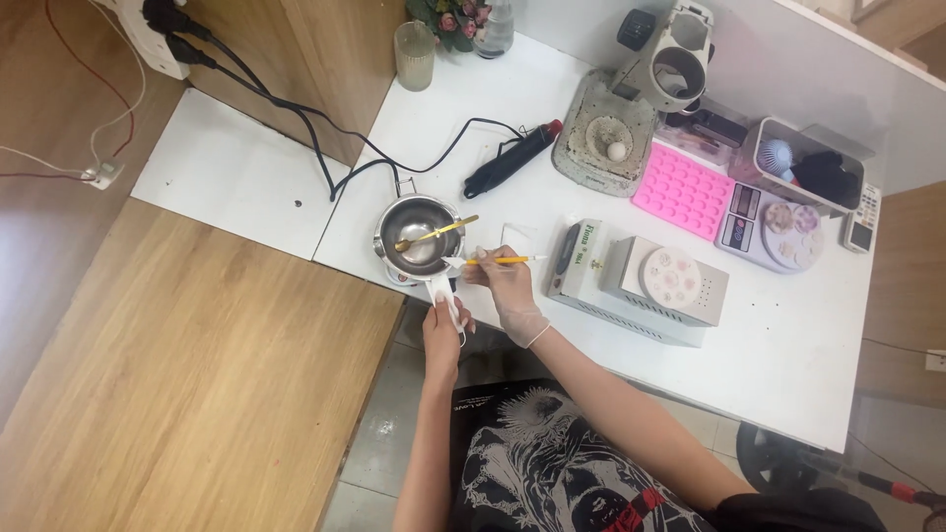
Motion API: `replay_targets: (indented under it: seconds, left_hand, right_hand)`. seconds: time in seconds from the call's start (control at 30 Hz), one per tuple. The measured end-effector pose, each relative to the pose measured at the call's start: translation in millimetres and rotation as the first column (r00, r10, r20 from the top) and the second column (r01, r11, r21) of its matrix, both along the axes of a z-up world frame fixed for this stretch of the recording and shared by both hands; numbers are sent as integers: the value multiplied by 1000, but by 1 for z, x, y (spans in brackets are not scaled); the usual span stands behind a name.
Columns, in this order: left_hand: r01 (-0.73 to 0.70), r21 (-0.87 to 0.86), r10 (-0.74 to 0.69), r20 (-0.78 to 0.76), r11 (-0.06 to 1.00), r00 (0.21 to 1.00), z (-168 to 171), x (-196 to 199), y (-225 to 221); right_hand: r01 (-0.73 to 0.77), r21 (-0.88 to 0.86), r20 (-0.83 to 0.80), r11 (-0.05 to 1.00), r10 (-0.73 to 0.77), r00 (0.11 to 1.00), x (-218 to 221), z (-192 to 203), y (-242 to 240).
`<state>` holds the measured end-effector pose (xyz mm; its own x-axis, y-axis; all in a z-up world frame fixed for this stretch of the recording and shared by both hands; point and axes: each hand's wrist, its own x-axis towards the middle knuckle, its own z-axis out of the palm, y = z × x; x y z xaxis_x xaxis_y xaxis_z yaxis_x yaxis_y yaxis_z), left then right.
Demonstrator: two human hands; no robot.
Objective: Detaching small wax fragments and detailing candle molds using a pick tool and a heat gun.
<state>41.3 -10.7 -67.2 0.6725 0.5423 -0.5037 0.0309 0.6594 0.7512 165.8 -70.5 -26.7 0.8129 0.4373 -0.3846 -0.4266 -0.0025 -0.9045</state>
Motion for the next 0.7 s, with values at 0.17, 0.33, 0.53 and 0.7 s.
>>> replay_targets:
  seconds: [0.17, 0.33, 0.53, 0.7]
  left_hand:
    - [-10, -26, 10, -9, 1000, 1000, 0, 2, -3]
    - [2, -10, -3, -20, 1000, 1000, 1, 1, -2]
    - [18, -21, -18, -21, 1000, 1000, -5, 4, 0]
    - [53, -32, -55, -72, 998, 996, 7, 6, 2]
  right_hand:
    - [14, 7, 71, 1000, -15, 997, -3, -2, -13]
    - [5, 23, 126, 1000, -8, 992, -5, 8, -19]
    - [68, 32, 90, 997, -70, 993, -4, 12, -19]
    - [-140, -248, 590, 959, 264, 763, -19, 32, -13]
